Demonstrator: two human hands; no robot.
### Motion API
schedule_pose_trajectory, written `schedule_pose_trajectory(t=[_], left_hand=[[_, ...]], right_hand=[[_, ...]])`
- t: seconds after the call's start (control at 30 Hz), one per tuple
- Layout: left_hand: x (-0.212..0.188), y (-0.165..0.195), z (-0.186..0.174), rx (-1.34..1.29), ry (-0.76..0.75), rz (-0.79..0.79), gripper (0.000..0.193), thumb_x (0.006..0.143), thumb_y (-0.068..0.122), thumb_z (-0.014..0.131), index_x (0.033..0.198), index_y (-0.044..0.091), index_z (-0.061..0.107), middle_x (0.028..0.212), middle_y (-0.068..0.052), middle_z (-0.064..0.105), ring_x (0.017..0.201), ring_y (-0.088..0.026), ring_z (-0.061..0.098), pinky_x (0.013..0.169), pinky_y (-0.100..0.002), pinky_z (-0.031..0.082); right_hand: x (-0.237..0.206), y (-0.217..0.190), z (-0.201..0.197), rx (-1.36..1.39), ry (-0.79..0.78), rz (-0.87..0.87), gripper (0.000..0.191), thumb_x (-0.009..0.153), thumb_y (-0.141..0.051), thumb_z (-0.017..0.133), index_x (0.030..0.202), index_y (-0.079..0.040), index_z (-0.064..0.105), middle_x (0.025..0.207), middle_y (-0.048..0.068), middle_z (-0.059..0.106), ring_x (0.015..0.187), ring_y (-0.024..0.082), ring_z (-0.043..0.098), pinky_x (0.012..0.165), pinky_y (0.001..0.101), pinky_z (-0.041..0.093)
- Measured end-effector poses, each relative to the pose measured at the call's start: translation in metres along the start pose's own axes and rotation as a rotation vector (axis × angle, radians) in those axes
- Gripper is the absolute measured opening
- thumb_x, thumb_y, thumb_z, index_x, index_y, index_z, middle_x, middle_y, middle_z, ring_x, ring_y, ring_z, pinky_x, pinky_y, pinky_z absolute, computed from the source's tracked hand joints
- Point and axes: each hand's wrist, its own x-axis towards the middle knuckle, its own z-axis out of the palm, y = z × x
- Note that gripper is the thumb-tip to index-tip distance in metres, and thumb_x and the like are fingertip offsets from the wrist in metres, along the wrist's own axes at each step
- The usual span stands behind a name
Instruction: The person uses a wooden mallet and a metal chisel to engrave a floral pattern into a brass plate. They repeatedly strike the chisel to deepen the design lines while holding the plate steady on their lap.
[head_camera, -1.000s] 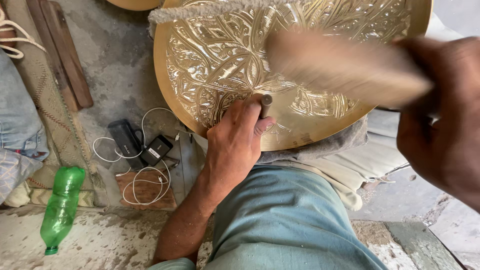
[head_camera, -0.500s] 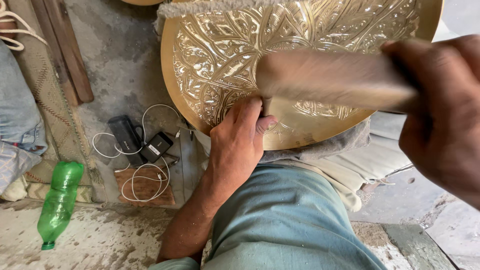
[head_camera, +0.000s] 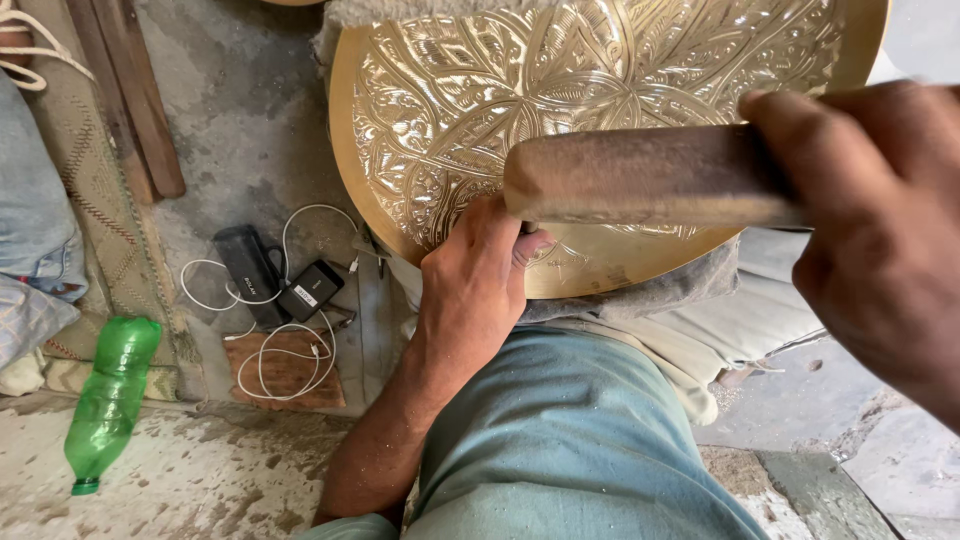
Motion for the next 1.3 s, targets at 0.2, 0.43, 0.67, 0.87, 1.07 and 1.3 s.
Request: schedule_pose_trajectory(t=[0.2,0.43,0.67,0.87,1.07,1.3], left_hand=[[-0.001,-0.002,0.002,-0.007,-0.009,-0.089,0.033,0.101,0.014,0.073,0.127,0.005,0.055,0.110,-0.013,0.067,0.096,-0.031,0.072,0.075,-0.042,0.059],[-0.002,-0.002,0.003,0.057,-0.007,-0.062,0.032,0.101,0.016,0.075,0.123,0.007,0.054,0.107,-0.011,0.065,0.092,-0.032,0.070,0.072,-0.043,0.057],[-0.007,-0.003,0.004,0.009,0.039,-0.052,0.030,0.104,0.016,0.071,0.128,0.008,0.055,0.108,-0.011,0.063,0.095,-0.029,0.071,0.074,-0.041,0.058],[-0.005,-0.001,0.005,-0.004,0.014,-0.081,0.033,0.104,0.017,0.068,0.131,0.007,0.053,0.109,-0.011,0.065,0.095,-0.026,0.073,0.076,-0.036,0.062],[-0.003,0.003,0.002,-0.001,0.018,-0.123,0.035,0.103,0.016,0.069,0.132,0.005,0.053,0.114,-0.014,0.067,0.099,-0.033,0.072,0.076,-0.041,0.060],[-0.003,0.004,0.002,-0.007,0.029,-0.129,0.037,0.102,0.015,0.070,0.133,0.004,0.052,0.113,-0.014,0.067,0.098,-0.032,0.072,0.076,-0.041,0.060]], right_hand=[[0.007,0.000,-0.002,-0.010,0.014,-0.046,0.054,0.087,0.015,0.066,0.138,0.005,0.051,0.112,0.024,0.064,0.094,0.032,0.069,0.080,0.0407,0.060],[-0.017,0.022,0.017,-0.182,-0.060,-0.083,0.054,0.084,0.011,0.065,0.137,0.002,0.058,0.108,0.024,0.066,0.092,0.033,0.069,0.079,0.0410,0.061],[-0.025,0.028,0.044,0.322,-0.064,0.128,0.045,0.103,0.012,0.057,0.146,0.008,0.044,0.123,0.026,0.063,0.102,0.033,0.067,0.084,0.0371,0.057],[0.004,0.013,0.008,0.031,-0.002,-0.159,0.057,0.082,0.021,0.057,0.138,0.011,0.050,0.110,0.029,0.066,0.092,0.034,0.070,0.076,0.0412,0.060],[0.021,-0.003,0.000,0.014,0.001,-0.146,0.064,0.071,0.025,0.058,0.133,0.011,0.055,0.105,0.029,0.067,0.091,0.036,0.070,0.076,0.0428,0.061],[0.017,-0.012,-0.007,0.117,-0.003,-0.027,0.059,0.080,0.016,0.064,0.138,0.011,0.053,0.111,0.026,0.063,0.092,0.031,0.067,0.078,0.0409,0.057]])
